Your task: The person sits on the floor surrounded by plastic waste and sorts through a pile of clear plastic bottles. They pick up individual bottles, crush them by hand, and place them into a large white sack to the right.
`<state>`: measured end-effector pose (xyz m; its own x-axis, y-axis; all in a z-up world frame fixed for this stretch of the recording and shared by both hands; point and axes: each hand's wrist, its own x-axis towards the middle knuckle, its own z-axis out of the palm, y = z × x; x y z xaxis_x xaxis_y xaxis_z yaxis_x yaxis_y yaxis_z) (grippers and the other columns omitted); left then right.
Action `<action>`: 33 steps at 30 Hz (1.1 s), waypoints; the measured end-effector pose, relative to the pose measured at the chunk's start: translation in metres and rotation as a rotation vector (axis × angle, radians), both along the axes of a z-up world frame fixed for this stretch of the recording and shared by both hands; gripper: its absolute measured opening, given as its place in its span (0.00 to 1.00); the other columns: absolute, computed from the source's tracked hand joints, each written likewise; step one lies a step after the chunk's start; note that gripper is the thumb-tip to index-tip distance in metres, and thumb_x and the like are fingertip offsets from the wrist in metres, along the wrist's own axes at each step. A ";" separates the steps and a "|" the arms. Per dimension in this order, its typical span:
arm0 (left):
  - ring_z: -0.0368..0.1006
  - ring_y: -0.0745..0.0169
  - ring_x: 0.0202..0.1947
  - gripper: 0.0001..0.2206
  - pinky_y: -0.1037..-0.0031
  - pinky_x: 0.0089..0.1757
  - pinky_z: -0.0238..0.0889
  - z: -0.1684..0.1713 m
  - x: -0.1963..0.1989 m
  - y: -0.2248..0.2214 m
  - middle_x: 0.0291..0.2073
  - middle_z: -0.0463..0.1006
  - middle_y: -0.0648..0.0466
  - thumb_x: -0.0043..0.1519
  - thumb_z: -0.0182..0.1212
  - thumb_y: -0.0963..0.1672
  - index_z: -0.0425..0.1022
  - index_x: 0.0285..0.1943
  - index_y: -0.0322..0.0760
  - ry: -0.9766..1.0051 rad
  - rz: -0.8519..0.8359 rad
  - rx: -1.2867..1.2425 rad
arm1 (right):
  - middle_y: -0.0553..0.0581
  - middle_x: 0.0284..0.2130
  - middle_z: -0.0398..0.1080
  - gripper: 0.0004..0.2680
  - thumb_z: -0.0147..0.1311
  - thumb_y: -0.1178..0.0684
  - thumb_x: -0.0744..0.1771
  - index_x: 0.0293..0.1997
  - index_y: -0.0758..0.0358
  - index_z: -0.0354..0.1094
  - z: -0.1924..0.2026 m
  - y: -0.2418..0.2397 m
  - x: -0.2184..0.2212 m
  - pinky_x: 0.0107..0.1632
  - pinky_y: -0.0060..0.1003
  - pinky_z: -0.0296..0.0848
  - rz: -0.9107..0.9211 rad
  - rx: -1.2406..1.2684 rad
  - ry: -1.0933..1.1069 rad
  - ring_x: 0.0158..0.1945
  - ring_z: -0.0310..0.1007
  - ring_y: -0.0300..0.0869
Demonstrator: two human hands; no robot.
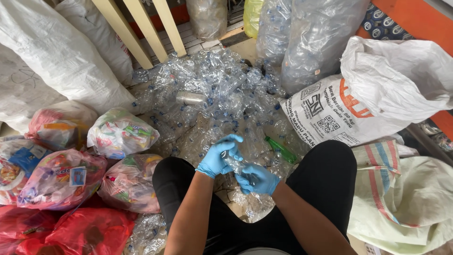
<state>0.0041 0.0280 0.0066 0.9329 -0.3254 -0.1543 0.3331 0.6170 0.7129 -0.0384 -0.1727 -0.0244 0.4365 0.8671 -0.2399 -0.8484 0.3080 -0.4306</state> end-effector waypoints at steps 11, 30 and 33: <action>0.70 0.50 0.15 0.06 0.63 0.24 0.74 0.016 -0.002 -0.028 0.15 0.67 0.46 0.52 0.71 0.39 0.82 0.37 0.36 0.468 0.530 0.090 | 0.65 0.20 0.74 0.06 0.59 0.55 0.68 0.43 0.67 0.71 0.010 0.017 0.003 0.28 0.44 0.81 -0.230 -0.652 -0.651 0.23 0.82 0.55; 0.70 0.56 0.15 0.07 0.67 0.26 0.73 0.044 -0.006 -0.053 0.16 0.71 0.49 0.53 0.72 0.39 0.79 0.36 0.40 0.500 0.815 0.069 | 0.59 0.32 0.80 0.14 0.59 0.50 0.61 0.52 0.50 0.69 0.057 0.026 -0.017 0.42 0.52 0.80 -0.431 -1.391 -1.431 0.39 0.81 0.55; 0.70 0.54 0.15 0.07 0.68 0.23 0.70 0.041 -0.007 -0.057 0.16 0.72 0.49 0.53 0.71 0.39 0.77 0.36 0.41 0.502 0.840 0.026 | 0.61 0.37 0.80 0.18 0.56 0.52 0.63 0.60 0.50 0.67 0.066 0.026 -0.019 0.47 0.54 0.79 -0.402 -1.435 -1.349 0.43 0.81 0.57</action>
<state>-0.0029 -0.0293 0.0472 0.6832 0.4239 -0.5946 0.0607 0.7785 0.6248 -0.0577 -0.1468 0.0421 0.9774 0.2059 0.0481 0.1846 -0.7200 -0.6690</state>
